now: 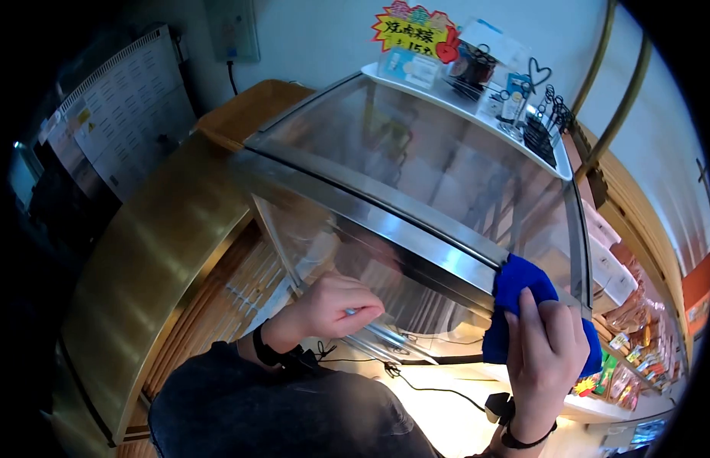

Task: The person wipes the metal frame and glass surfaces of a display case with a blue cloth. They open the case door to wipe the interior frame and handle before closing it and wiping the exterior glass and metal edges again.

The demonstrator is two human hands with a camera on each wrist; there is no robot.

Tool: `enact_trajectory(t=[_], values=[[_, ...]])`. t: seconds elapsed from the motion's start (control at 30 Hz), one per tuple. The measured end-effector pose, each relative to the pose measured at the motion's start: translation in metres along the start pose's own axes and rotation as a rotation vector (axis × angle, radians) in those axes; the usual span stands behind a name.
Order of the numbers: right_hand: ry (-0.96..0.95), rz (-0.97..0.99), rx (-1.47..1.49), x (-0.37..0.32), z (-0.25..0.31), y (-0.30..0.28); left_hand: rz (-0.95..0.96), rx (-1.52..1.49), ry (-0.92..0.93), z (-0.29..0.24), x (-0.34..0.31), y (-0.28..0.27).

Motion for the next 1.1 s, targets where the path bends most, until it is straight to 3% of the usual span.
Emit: enact_trajectory(t=[0.33, 0.5, 0.73, 0.87, 0.93, 1.0, 1.1], values=[[-0.015, -0.025, 0.125, 0.096, 0.104, 0.066, -0.038, -0.087, 0.021, 0.022, -0.021, -0.057], [-0.106, -0.052, 0.106, 0.140, 0.159, 0.102, -0.213, -0.040, 0.012, 0.040, -0.048, -0.100], [-0.258, -0.162, 0.018, 0.174, 0.212, 0.137, -0.291, -0.030, -0.090, 0.061, -0.084, -0.148], [-0.273, -0.012, 0.009, 0.192, 0.233, 0.157, -0.334, -0.017, -0.123, 0.058, -0.092, -0.161], [-0.361, 0.171, -0.144, 0.190, 0.250, 0.175, -0.286, -0.017, -0.092, 0.057, -0.095, -0.157], [-0.415, 0.324, -0.334, 0.177, 0.260, 0.194, -0.331, -0.091, -0.179, 0.064, -0.102, -0.160], [-0.508, 0.382, -0.424, 0.141, 0.274, 0.221, -0.317, 0.002, -0.062, 0.052, -0.099, -0.166]])
Point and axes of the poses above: each hand's wrist, its own x-axis towards the middle knuckle, its own y-axis out of the palm, z = x × y, the point moved 9 cm from there along x, towards the middle knuckle, and after that the axes turned 4 degrees about x, right-handed, at the moved point
